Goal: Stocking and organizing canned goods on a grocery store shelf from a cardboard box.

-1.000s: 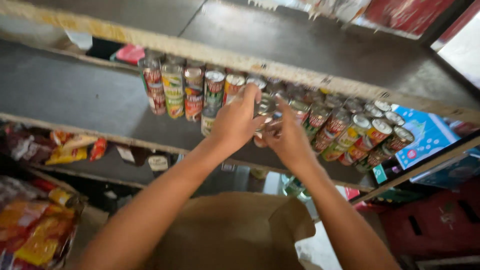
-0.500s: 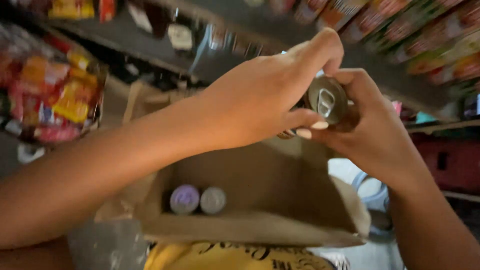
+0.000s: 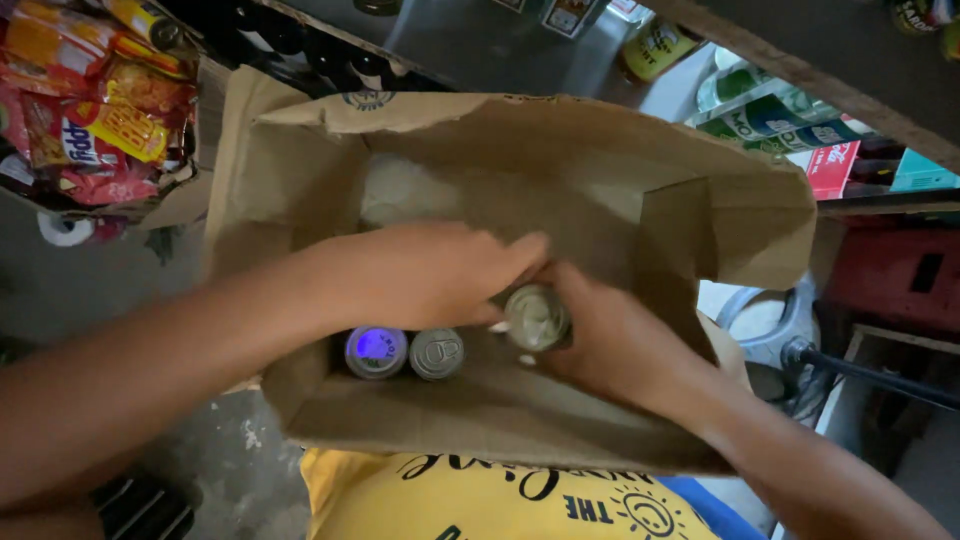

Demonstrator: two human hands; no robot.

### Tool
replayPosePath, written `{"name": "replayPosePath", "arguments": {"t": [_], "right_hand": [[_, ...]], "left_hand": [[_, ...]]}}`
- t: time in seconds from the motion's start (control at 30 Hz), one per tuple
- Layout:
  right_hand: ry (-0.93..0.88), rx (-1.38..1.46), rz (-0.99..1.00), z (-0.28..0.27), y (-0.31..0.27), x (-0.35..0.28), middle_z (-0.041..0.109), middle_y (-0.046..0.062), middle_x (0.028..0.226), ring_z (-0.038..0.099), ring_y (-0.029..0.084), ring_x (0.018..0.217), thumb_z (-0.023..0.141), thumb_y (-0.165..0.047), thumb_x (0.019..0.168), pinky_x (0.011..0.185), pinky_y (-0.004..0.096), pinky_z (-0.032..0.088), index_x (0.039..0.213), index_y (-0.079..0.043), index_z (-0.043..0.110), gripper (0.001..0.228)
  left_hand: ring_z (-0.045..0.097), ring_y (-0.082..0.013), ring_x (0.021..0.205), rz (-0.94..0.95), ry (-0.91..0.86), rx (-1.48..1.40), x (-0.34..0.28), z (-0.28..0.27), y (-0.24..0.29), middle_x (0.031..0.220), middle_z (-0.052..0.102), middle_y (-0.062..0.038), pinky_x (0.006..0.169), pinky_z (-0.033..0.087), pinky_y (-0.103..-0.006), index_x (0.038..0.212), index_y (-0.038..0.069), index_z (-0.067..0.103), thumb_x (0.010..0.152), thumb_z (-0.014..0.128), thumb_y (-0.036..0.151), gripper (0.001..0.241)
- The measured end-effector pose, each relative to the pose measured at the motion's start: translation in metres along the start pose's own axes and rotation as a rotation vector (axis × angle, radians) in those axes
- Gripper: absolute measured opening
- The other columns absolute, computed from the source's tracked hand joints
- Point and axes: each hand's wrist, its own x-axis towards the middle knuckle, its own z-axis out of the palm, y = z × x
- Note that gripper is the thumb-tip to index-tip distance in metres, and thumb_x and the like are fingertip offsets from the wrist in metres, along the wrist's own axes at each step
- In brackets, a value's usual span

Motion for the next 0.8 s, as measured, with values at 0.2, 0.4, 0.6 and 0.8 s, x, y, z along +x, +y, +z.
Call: {"name": "replayPosePath", "arguments": {"t": [0.2, 0.4, 0.6, 0.8], "right_hand": [[-0.171, -0.051, 0.004, 0.021, 0.009, 0.007, 0.072, 0.021, 0.109, 0.067, 0.043, 0.104, 0.077, -0.023, 0.080, 0.084, 0.051, 0.054, 0.133, -0.018, 0.048, 0.061], [-0.271, 0.004, -0.083, 0.037, 0.027, 0.012, 0.073, 0.021, 0.115, 0.068, 0.040, 0.108, 0.071, -0.022, 0.086, 0.088, 0.049, 0.054, 0.136, -0.017, 0.046, 0.056], [-0.361, 0.049, -0.214, 0.041, 0.045, 0.028, 0.066, 0.022, 0.126, 0.065, 0.039, 0.116, 0.067, -0.015, 0.087, 0.095, 0.046, 0.051, 0.143, -0.011, 0.043, 0.060], [-0.286, 0.035, -0.238, 0.049, 0.059, 0.035, 0.065, 0.021, 0.132, 0.062, 0.039, 0.118, 0.060, -0.015, 0.092, 0.098, 0.045, 0.049, 0.142, -0.010, 0.051, 0.051]], "left_hand": [[0.067, -0.0375, 0.108, -0.028, -0.276, 0.144, 0.016, 0.057, -0.046, 0.111, 0.070, -0.016, 0.088, 0.053, -0.0513, 0.112, 0.009, 0.068, 0.086, 0.070, 0.027, 0.033], [0.069, -0.0369, 0.105, -0.049, -0.399, 0.170, 0.021, 0.073, -0.063, 0.111, 0.072, -0.017, 0.088, 0.055, -0.0497, 0.112, 0.005, 0.070, 0.088, 0.067, 0.024, 0.031], [0.069, -0.0385, 0.103, -0.066, -0.399, 0.151, 0.026, 0.071, -0.056, 0.109, 0.071, -0.019, 0.086, 0.055, -0.0509, 0.110, 0.002, 0.071, 0.086, 0.068, 0.023, 0.031], [0.069, -0.0388, 0.104, -0.041, -0.425, 0.162, 0.028, 0.067, -0.054, 0.111, 0.071, -0.020, 0.086, 0.055, -0.0503, 0.110, 0.000, 0.071, 0.086, 0.069, 0.023, 0.034]]}}
